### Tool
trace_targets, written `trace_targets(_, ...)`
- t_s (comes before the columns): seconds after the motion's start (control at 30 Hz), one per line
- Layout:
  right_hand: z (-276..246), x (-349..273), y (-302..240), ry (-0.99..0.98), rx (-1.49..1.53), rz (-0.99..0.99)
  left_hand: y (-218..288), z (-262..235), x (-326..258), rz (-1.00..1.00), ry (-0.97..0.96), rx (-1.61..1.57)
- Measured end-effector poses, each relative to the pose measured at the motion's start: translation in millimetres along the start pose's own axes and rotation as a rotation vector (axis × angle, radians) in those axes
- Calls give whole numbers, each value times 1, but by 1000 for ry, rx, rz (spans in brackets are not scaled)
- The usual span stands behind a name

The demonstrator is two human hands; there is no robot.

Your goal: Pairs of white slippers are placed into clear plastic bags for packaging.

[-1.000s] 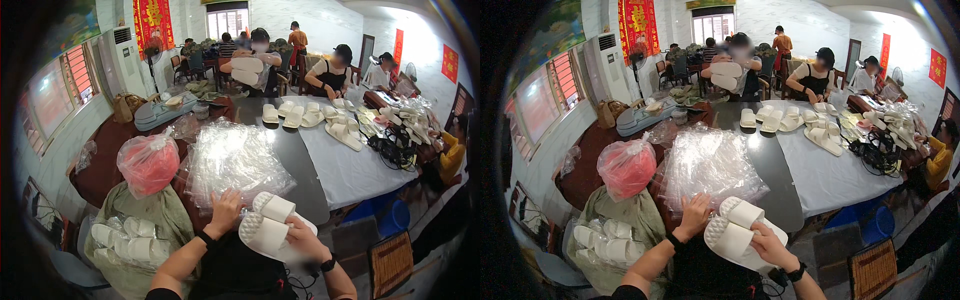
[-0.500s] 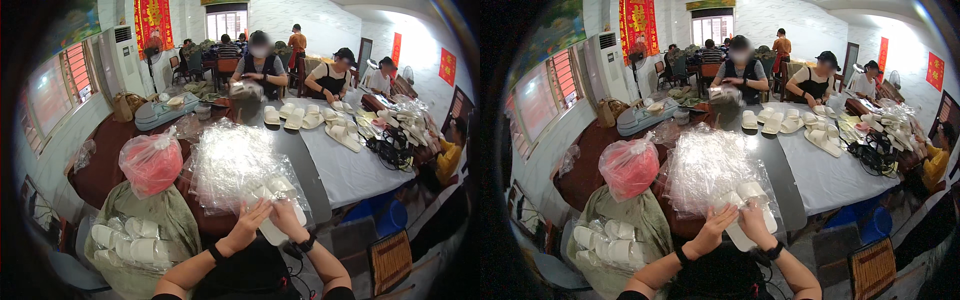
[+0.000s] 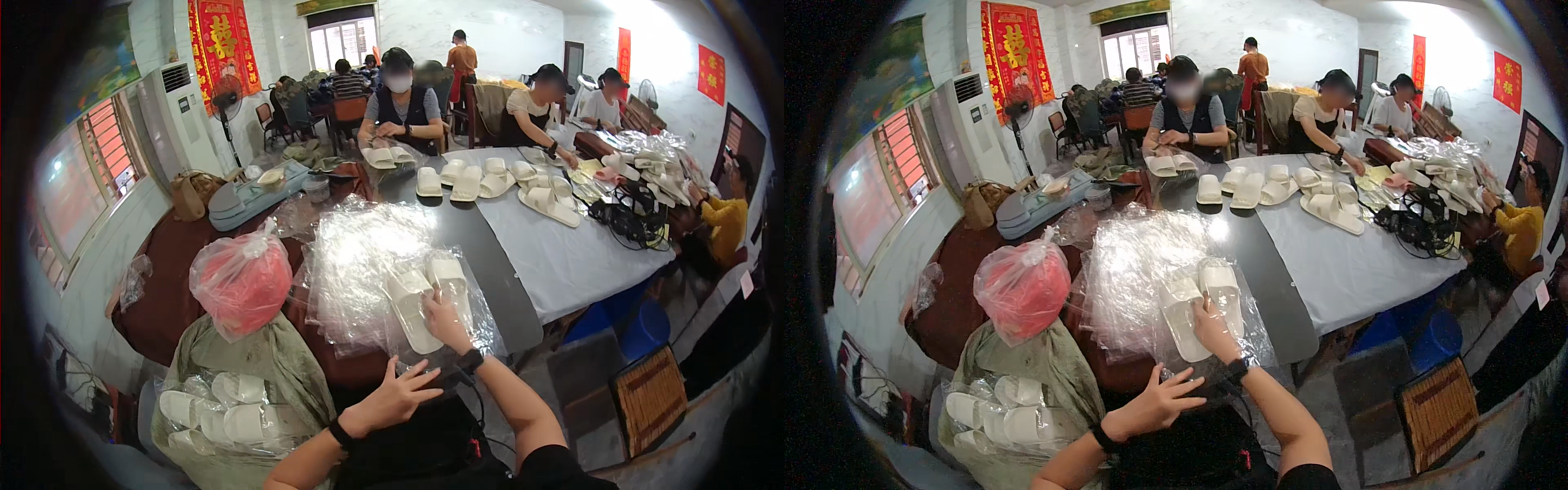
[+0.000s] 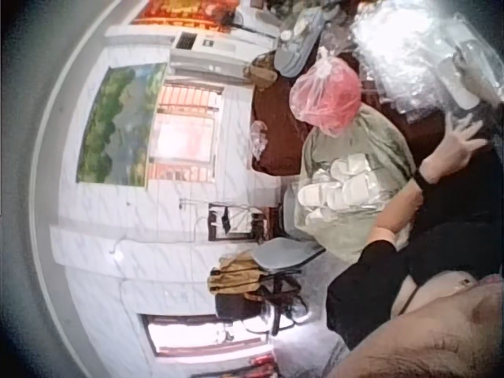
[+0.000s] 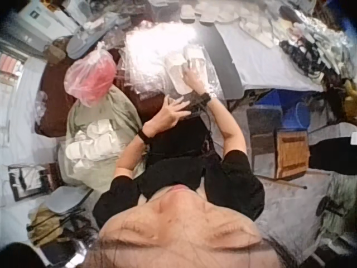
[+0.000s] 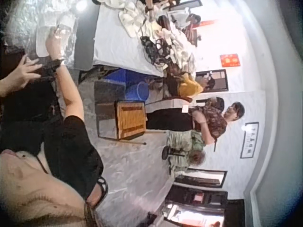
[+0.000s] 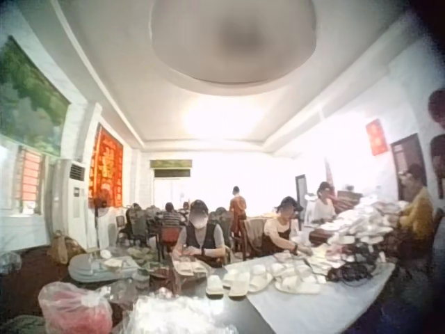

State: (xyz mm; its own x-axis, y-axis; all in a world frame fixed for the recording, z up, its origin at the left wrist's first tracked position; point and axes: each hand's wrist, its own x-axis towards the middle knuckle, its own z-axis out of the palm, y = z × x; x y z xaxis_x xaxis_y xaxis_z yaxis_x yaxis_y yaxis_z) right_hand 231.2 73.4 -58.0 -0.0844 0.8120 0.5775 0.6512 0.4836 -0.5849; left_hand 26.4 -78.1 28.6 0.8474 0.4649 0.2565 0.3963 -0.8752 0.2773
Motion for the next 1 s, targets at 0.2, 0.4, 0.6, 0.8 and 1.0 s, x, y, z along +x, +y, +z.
trace_targets(0.2, -107, -78, -63, -268, 104, -97, -23, -18, -8, -47, 240, -129)
trace_targets(0.4, -222, -106, -86, -22, 23, -95, -54, -9, 1, -24, 75, 129)
trace_targets(0.6, -221, -84, -41, -380, -618, -271, -67, 16, -10, 39, -47, 210)
trace_targets(0.8, -192, -99, 30, -444, -120, -21, -87, 21, -26, -151, 169, -344)
trace_targets(1.0, -148, -78, 33, -225, -56, 323, -77, 22, -7, -290, 531, -202)
